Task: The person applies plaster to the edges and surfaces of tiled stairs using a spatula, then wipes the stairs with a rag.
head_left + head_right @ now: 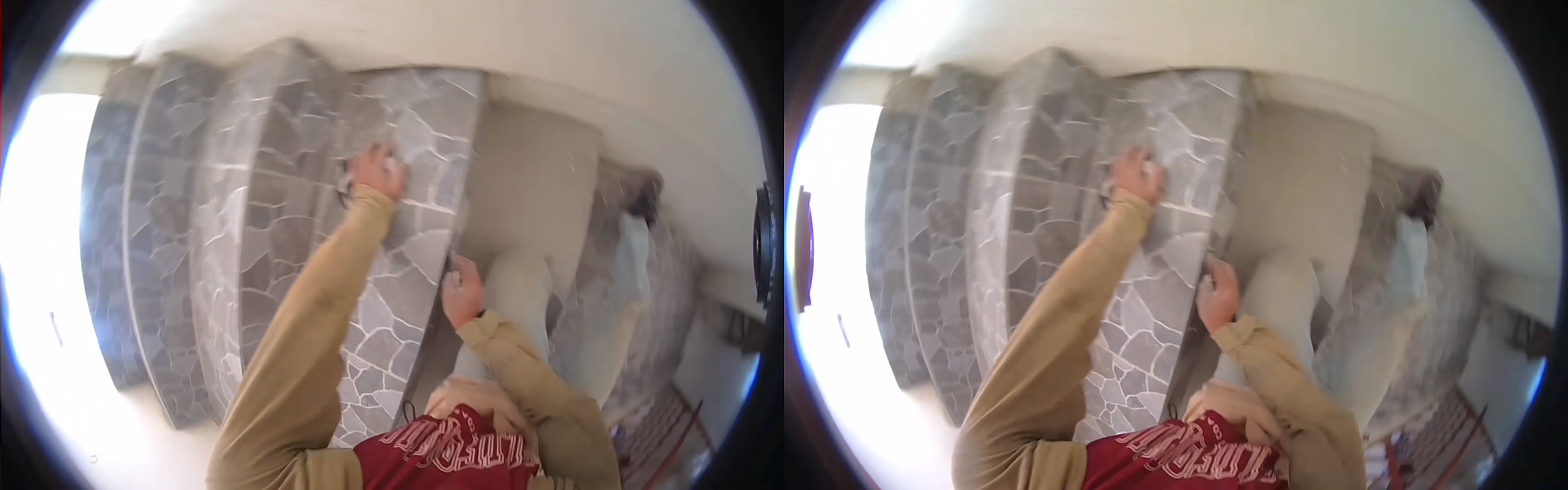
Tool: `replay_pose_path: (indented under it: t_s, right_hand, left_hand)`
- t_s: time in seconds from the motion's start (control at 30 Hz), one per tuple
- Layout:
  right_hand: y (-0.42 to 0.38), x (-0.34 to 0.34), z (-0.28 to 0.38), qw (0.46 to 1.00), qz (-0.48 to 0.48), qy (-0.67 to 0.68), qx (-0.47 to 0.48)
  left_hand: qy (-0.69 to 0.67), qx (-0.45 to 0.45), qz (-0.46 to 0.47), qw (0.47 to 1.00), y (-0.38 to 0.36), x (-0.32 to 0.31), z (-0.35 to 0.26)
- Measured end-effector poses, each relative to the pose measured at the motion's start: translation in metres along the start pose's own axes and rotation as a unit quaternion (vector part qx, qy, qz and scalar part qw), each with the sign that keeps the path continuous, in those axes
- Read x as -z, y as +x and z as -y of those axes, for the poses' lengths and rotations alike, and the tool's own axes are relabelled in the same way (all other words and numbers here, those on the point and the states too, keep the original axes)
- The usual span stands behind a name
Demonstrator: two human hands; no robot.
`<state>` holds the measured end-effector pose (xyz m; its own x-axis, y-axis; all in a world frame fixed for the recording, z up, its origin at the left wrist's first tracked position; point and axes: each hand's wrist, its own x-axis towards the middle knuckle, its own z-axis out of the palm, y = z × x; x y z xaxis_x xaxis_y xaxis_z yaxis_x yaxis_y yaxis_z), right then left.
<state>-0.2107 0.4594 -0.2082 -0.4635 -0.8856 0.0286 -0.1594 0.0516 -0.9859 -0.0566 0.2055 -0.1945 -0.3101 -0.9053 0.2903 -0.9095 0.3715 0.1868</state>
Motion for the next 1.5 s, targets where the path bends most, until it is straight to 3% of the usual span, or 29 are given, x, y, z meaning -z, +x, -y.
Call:
replay_pose_path:
  t_s: [0.13, 0.2, 0.37, 0.47, 0.53, 0.6, 0.7, 0.83, 0.93, 1.0, 1.07, 1.13, 1.23, 1.33, 1.43, 1.5]
  right_hand:
    - [0.076, -0.019, -0.052, 0.999, -0.032, -0.034, 0.015]
    - [0.127, -0.018, -0.051, 0.999, -0.015, 0.021, -0.036]
    - [0.011, 0.004, -0.007, 0.998, 0.006, 0.055, -0.013]
    - [0.045, 0.0, -0.024, 0.997, -0.026, -0.008, 0.075]
    - [0.114, -0.021, -0.053, 0.998, -0.049, 0.025, 0.013]
    - [0.177, -0.026, -0.072, 0.999, -0.044, 0.031, 0.009]
    - [0.154, -0.009, -0.032, 0.998, -0.01, 0.034, 0.044]
    - [0.015, 0.021, -0.003, 0.998, 0.057, 0.003, 0.036]
    - [0.056, 0.003, -0.029, 0.997, 0.063, -0.025, 0.033]
    - [0.136, -0.03, -0.059, 0.996, -0.058, -0.004, 0.071]
    - [0.201, -0.029, -0.067, 0.994, -0.061, 0.035, 0.079]
    - [0.171, -0.026, -0.055, 0.997, -0.047, 0.021, 0.061]
    - [0.058, -0.006, -0.023, 1.0, -0.008, 0.009, 0.011]
    - [0.021, 0.006, -0.02, 0.999, 0.048, -0.025, -0.001]
    - [0.112, -0.022, -0.043, 0.998, -0.046, 0.029, 0.041]
    - [0.118, -0.025, -0.048, 0.999, -0.039, 0.001, 0.035]
  left_hand:
    - [-0.022, -0.031, -0.014, 0.999, 0.002, 0.005, -0.004]
    - [-0.024, -0.039, 0.0, 0.999, -0.001, 0.006, -0.012]
    - [-0.014, -0.044, -0.019, 0.999, 0.005, 0.005, -0.011]
    - [-0.001, -0.056, -0.007, 0.998, 0.003, 0.008, -0.005]
    - [0.003, -0.046, -0.005, 0.999, 0.003, 0.01, -0.013]
    - [-0.008, -0.054, -0.01, 0.998, 0.003, 0.012, -0.015]
    - [-0.012, -0.033, -0.002, 0.999, 0.003, 0.014, -0.018]
    - [-0.018, -0.049, -0.009, 0.999, 0.005, 0.006, -0.005]
    - [-0.023, -0.044, -0.009, 0.999, 0.0, 0.007, -0.007]
    - [-0.032, -0.036, -0.009, 0.999, 0.003, 0.007, -0.008]
    - [-0.037, -0.039, -0.012, 0.998, -0.002, 0.007, -0.01]
    - [-0.02, -0.043, -0.023, 0.999, 0.002, 0.005, -0.01]
    - [-0.029, -0.048, -0.017, 0.998, 0.004, 0.005, -0.008]
    - [-0.036, -0.048, -0.015, 0.998, 0.004, 0.007, -0.008]
    - [-0.035, -0.036, -0.008, 0.999, 0.004, 0.006, -0.01]
    - [-0.04, -0.029, -0.008, 0.999, -0.001, 0.01, -0.009]
